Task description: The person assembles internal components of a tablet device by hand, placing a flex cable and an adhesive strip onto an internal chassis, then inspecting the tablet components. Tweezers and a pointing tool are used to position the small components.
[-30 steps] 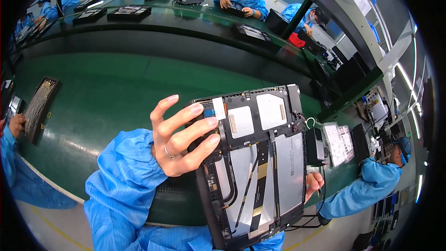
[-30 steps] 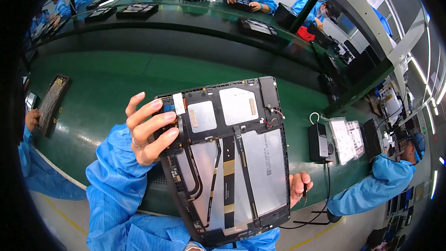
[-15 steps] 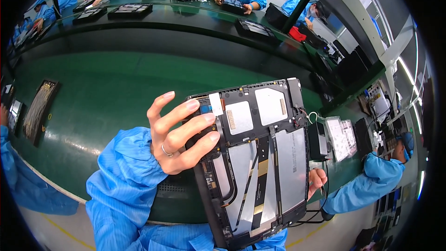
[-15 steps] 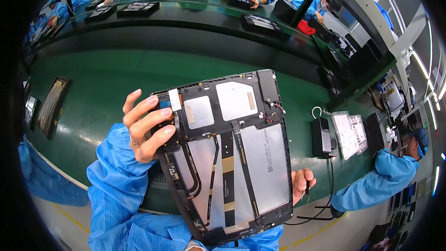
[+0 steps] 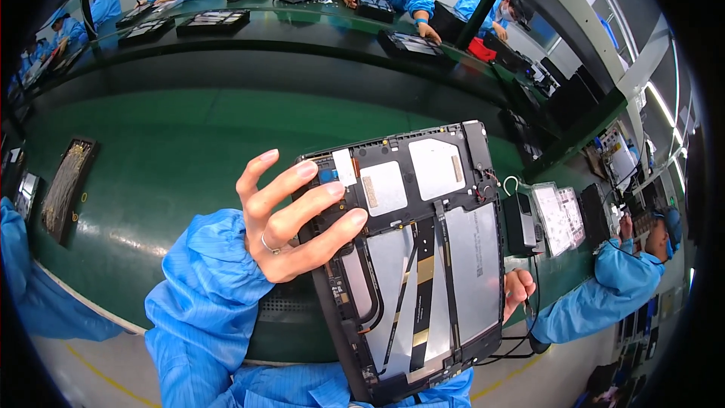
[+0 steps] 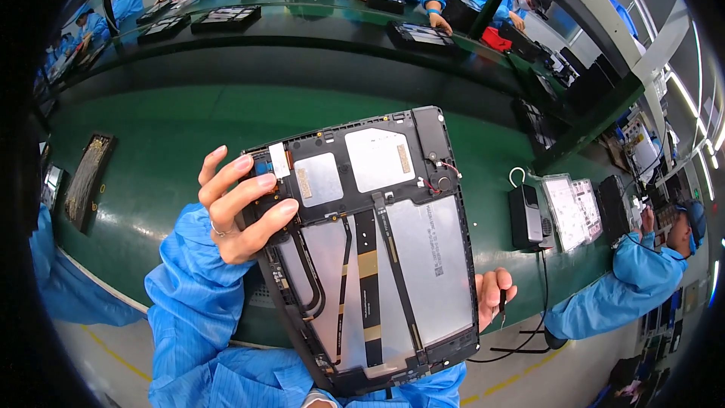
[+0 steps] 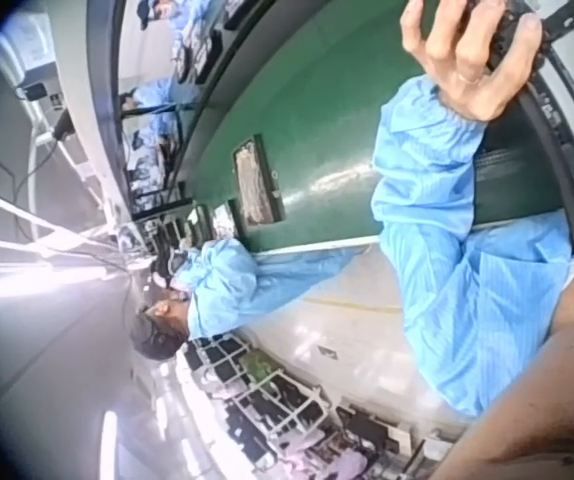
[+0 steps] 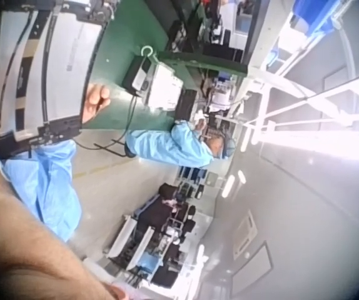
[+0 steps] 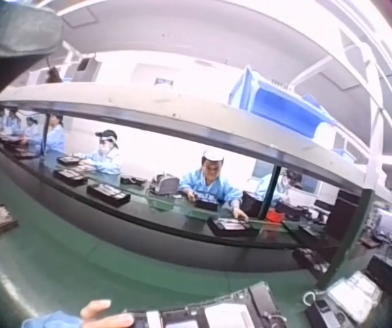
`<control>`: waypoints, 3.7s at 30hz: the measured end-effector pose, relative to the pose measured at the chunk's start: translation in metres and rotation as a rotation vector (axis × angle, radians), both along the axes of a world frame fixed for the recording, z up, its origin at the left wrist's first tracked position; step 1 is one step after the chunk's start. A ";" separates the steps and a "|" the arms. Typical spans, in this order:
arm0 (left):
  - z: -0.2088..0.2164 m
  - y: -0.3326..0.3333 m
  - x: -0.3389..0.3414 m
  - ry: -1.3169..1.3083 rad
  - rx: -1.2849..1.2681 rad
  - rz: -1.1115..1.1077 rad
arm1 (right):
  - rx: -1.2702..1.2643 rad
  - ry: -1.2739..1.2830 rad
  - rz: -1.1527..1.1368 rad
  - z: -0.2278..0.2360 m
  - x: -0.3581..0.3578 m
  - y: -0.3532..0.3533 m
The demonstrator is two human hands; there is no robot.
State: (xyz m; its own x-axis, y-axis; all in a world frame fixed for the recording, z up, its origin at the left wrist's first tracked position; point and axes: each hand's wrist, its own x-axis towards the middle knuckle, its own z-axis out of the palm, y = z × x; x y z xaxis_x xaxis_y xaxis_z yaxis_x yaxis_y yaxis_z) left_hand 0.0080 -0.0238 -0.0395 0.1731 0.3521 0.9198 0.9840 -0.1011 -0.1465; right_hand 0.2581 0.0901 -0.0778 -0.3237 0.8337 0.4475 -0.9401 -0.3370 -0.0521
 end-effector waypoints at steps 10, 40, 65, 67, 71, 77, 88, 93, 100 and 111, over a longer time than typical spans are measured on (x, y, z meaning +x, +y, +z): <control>0.002 -0.002 0.000 0.000 -0.021 0.029 | 0.116 -0.066 0.015 0.001 -0.007 0.004; 0.002 0.001 0.006 -0.048 0.044 0.037 | 0.017 -0.079 -0.055 0.012 -0.011 -0.006; 0.011 0.026 -0.032 0.149 -0.122 -0.040 | -0.094 -0.324 -0.099 -0.011 0.013 0.028; 0.009 0.028 -0.040 0.148 -0.134 0.032 | -0.131 -0.314 -0.112 -0.011 0.021 0.032; 0.006 0.026 -0.050 0.190 -0.107 0.100 | -0.169 -0.312 -0.149 -0.016 0.034 0.033; -0.004 0.031 -0.049 0.186 -0.182 0.045 | -0.227 -0.332 -0.112 -0.028 0.029 0.035; -0.006 0.026 -0.045 0.195 -0.267 0.035 | -0.236 -0.381 -0.098 -0.033 0.028 0.037; -0.008 0.050 -0.073 0.327 -0.290 0.044 | -0.244 -0.383 -0.088 -0.033 0.029 0.035; -0.013 0.097 -0.137 0.306 -0.271 0.390 | -0.272 -0.413 -0.072 -0.036 0.025 0.033; -0.069 0.128 -0.172 0.265 -0.704 0.936 | -0.288 -0.472 -0.049 -0.034 0.022 0.032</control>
State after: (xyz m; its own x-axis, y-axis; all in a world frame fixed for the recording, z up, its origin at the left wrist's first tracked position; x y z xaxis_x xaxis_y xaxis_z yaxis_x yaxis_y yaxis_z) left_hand -0.1635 0.1038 -0.1086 -0.2637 0.8533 0.4497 0.6661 0.4983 -0.5550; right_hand 0.2802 0.1222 -0.1122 -0.3914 0.9201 0.0146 -0.8518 -0.3562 -0.3841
